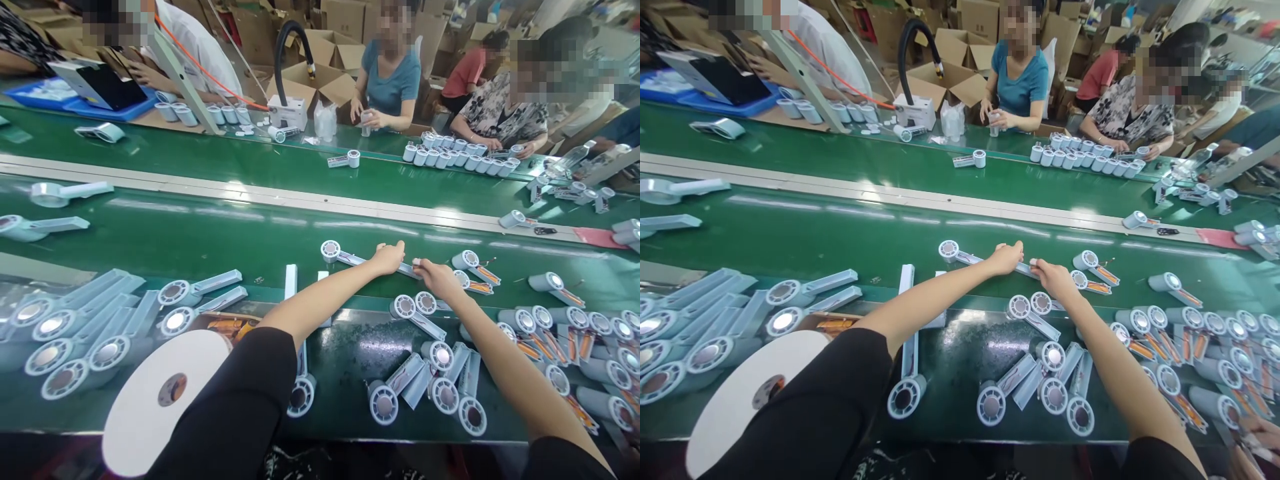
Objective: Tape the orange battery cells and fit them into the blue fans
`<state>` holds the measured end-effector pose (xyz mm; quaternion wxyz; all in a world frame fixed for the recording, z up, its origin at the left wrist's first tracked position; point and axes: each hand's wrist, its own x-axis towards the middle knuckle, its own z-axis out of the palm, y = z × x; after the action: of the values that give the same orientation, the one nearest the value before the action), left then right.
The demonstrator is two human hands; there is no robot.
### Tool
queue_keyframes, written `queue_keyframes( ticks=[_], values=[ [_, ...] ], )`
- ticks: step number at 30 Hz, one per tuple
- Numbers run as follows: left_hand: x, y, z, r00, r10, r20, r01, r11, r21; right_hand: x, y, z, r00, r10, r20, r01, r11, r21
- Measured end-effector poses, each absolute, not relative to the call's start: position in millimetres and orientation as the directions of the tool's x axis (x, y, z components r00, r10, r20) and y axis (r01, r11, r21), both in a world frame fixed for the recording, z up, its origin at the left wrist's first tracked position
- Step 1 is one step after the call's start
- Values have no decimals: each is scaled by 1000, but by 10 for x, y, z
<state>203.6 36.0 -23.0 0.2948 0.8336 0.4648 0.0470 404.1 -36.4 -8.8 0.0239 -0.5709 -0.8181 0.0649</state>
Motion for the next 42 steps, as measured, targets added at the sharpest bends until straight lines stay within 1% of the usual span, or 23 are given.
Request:
queue_keyframes(
  ticks=[2,3,10,16,20,22,25,26,27,28,29,32,34,35,38,40,42],
  values=[
    [2063,352,-236,562,806,-186,743,-393,541,3933,-305,-53,-348,929,-127,937,346,-39],
    [2073,346,-236,559,810,-180,743,-392,542,3888,-276,-39,-362,918,-160,931,364,-20],
    [2145,262,-204,525,841,-132,758,-391,523,3768,-166,62,-435,852,-291,887,462,25],
    [2201,193,-110,536,838,-99,748,-417,517,3725,-99,268,-433,846,-311,876,476,76],
    [2237,184,-107,542,836,-86,739,-426,521,3834,-171,303,-408,873,-267,889,447,105],
    [2260,197,-125,539,838,-88,741,-422,522,4005,-262,278,-388,900,-197,908,410,88],
    [2305,226,-160,543,834,-95,739,-422,525,4300,-404,215,-271,963,8,962,271,-37],
    [2323,235,-171,545,833,-96,738,-423,526,4363,-436,195,-218,974,54,972,222,-82],
    [2341,242,-182,546,832,-96,737,-423,527,4390,-452,178,-181,981,70,977,188,-105],
    [2358,248,-192,546,832,-95,737,-422,528,4379,-451,166,-172,984,50,980,176,-95],
    [2373,252,-202,544,834,-95,737,-421,530,4332,-433,156,-188,982,0,980,187,-61],
    [2406,259,-228,543,835,-92,733,-417,538,4070,-308,137,-262,945,-198,961,275,41],
    [2419,260,-237,549,830,-95,729,-420,541,3918,-234,134,-267,927,-265,956,289,48],
    [2428,258,-233,553,827,-99,728,-422,541,3875,-218,143,-259,929,-266,960,278,35],
    [2466,231,-146,569,815,-106,722,-434,539,3857,-269,251,-209,956,-206,978,210,-16],
    [2471,171,7,583,807,-95,711,-450,540,3831,-363,383,-171,976,-135,984,164,-66],
    [2373,66,232,588,806,-75,704,-463,539,3690,-471,514,-153,987,-48,980,145,-140]
  ],
)
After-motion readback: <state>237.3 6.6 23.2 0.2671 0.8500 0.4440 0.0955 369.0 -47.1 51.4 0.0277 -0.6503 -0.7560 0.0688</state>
